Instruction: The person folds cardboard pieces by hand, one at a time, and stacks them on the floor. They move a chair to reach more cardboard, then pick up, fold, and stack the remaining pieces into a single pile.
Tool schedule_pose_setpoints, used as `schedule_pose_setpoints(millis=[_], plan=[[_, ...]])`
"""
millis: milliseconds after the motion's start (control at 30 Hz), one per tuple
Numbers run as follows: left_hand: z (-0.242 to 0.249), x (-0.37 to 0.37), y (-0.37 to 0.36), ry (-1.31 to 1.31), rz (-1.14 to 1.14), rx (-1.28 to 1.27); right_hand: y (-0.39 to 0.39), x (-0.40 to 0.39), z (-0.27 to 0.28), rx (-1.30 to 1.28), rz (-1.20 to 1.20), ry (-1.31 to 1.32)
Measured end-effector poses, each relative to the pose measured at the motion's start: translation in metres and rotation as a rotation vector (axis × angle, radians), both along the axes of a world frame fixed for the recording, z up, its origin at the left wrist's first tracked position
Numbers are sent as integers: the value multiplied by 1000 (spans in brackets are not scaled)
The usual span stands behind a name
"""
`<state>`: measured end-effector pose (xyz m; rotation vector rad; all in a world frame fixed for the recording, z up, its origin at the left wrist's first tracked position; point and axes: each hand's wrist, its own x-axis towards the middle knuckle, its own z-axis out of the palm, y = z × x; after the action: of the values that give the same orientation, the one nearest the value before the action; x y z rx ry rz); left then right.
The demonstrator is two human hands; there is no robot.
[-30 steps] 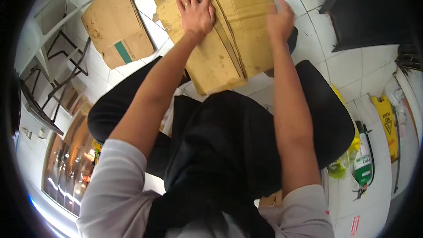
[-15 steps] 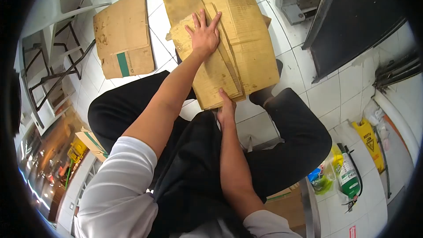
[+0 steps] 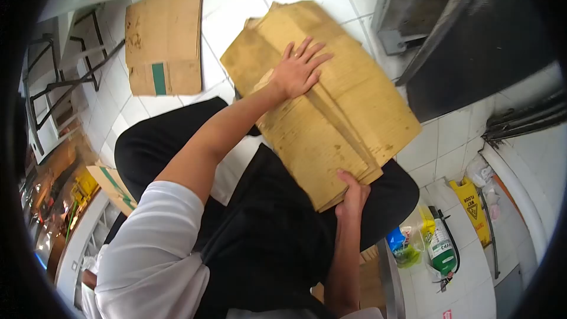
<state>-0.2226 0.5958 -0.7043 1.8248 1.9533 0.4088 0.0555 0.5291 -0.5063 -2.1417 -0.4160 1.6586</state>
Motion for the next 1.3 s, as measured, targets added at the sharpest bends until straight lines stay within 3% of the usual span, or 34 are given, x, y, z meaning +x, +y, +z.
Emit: schedule_pose_setpoints(millis=[133,233,267,333,367,433,633,700,767,833,867,933,967,1033,1067,1133,1167,1200,1300], plan=[[-32,17,-6,6,-20,5,21,-14,-9,-166,4,-75],[-69,13,-7,-38,-60,-8,39,-53,-22,-87,20,-133],[-74,14,-3,78,-111,-57,45,-64,-21,-40,52,-145],[-78,23,0,176,-166,-97,62,-88,-12,78,258,-206],[-74,34,-9,149,-173,-94,64,-96,2,74,253,-233],[-83,21,2,117,-132,-95,85,-132,-3,254,524,-266],[-83,15,17,147,-137,-84,117,-182,-19,454,813,-235],[-98,12,10,495,-139,-111,130,-195,-27,454,909,-192],[-89,7,16,441,-45,-57,158,-190,-29,356,1213,-376],[-82,0,30,246,14,-92,182,-137,-78,321,900,-345],[-82,4,32,348,-2,-113,171,-129,-95,320,916,-336],[-91,6,28,304,15,-99,154,-115,-116,675,142,-151],[-94,10,27,281,26,-82,155,-110,-118,663,149,-159],[-96,21,28,283,25,-76,149,-102,-118,477,-139,403],[-96,15,28,300,36,-54,149,-136,-94,418,-94,470],[-93,4,21,245,63,-63,140,-204,-71,345,-133,228],[-84,10,23,173,75,-35,130,-222,-83,495,107,135],[-40,21,17,-449,481,340,123,-253,-85,680,248,31],[-87,3,22,-490,589,306,138,-292,-122,717,550,-251]])
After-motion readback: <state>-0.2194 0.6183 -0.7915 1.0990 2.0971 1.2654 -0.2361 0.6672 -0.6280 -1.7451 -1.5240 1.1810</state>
